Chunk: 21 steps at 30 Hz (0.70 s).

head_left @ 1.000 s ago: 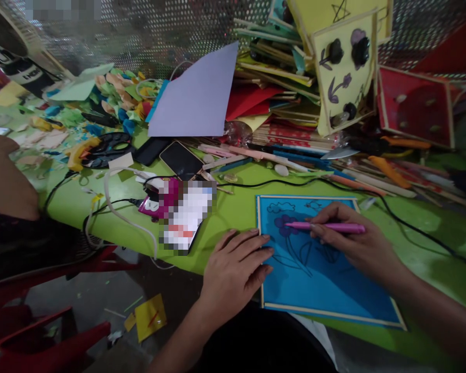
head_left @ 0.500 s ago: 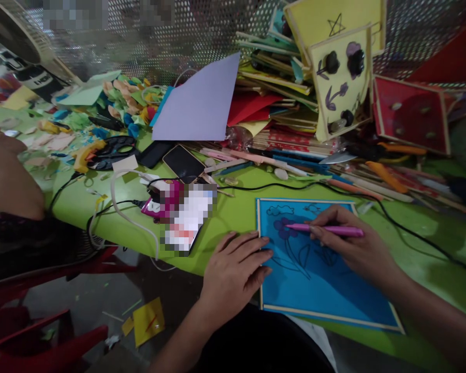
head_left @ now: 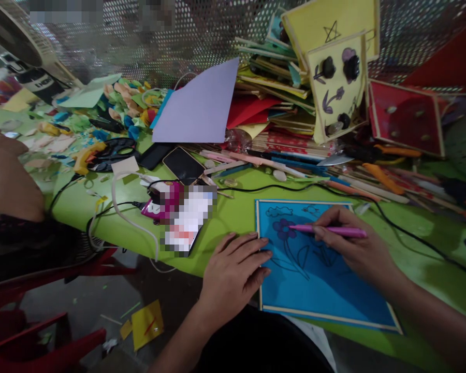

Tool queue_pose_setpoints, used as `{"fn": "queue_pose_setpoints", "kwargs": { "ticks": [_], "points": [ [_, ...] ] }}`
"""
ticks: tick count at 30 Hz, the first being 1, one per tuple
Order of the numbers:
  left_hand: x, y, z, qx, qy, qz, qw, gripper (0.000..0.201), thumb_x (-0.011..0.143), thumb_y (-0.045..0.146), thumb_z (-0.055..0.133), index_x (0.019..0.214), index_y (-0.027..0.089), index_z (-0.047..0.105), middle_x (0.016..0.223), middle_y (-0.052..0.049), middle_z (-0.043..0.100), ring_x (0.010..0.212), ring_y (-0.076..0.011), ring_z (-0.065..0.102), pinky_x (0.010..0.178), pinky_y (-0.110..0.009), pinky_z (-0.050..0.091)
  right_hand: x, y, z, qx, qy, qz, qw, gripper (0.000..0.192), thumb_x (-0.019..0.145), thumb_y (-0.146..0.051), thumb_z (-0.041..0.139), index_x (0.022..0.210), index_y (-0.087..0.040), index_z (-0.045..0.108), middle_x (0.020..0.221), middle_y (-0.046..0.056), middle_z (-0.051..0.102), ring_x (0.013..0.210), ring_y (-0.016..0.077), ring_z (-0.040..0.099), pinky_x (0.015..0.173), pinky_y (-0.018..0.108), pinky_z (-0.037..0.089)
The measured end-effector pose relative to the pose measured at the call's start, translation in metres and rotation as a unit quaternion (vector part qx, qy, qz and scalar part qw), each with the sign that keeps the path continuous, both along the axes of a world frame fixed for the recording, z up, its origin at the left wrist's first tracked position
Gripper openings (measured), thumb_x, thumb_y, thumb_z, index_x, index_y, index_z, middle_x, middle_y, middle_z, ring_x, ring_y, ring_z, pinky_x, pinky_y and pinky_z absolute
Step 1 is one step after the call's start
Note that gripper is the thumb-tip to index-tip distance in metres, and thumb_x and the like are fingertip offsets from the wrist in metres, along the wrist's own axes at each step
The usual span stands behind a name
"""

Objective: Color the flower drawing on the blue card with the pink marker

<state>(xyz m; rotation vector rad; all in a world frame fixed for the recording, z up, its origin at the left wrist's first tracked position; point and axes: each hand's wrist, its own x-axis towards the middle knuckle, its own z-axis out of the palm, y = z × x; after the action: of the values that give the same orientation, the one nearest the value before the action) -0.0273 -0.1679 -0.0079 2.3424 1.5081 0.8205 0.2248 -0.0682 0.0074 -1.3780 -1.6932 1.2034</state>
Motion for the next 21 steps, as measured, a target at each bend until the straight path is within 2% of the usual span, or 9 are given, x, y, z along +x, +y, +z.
{"fn": "queue_pose_setpoints", "kwargs": {
  "ticks": [6, 21],
  "points": [
    [-0.0006, 0.0001, 0.0007, 0.001, 0.006, -0.001, 1.0, 0.022, 0.1, 0.029, 0.059, 0.116, 0.026, 0.073, 0.13, -0.002, 0.074, 0.126, -0.0205, 0.064, 0.112, -0.045, 0.045, 0.0019, -0.0012, 0.0001, -0.007, 0.012, 0.002, 1.0, 0.029, 0.084, -0.048, 0.074, 0.077, -0.023, 0.061, 0.066, -0.002, 0.059, 0.058, 0.014, 0.048, 0.053, 0.027, 0.038],
    [-0.0002, -0.0002, -0.0012, -0.001, 0.001, -0.001, 1.0, 0.022, 0.101, 0.03, 0.058, 0.118, 0.026, 0.072, 0.132, -0.001, 0.073, 0.128, -0.0205, 0.064, 0.112, -0.045, 0.044, -0.0034, -0.0021, 0.0024, -0.034, 0.019, 0.025, 0.999, 0.035, 0.079, -0.056, 0.076, 0.078, -0.023, 0.064, 0.07, 0.002, 0.064, 0.06, 0.0166, 0.055, 0.053, 0.028, 0.042]
  ]
}}
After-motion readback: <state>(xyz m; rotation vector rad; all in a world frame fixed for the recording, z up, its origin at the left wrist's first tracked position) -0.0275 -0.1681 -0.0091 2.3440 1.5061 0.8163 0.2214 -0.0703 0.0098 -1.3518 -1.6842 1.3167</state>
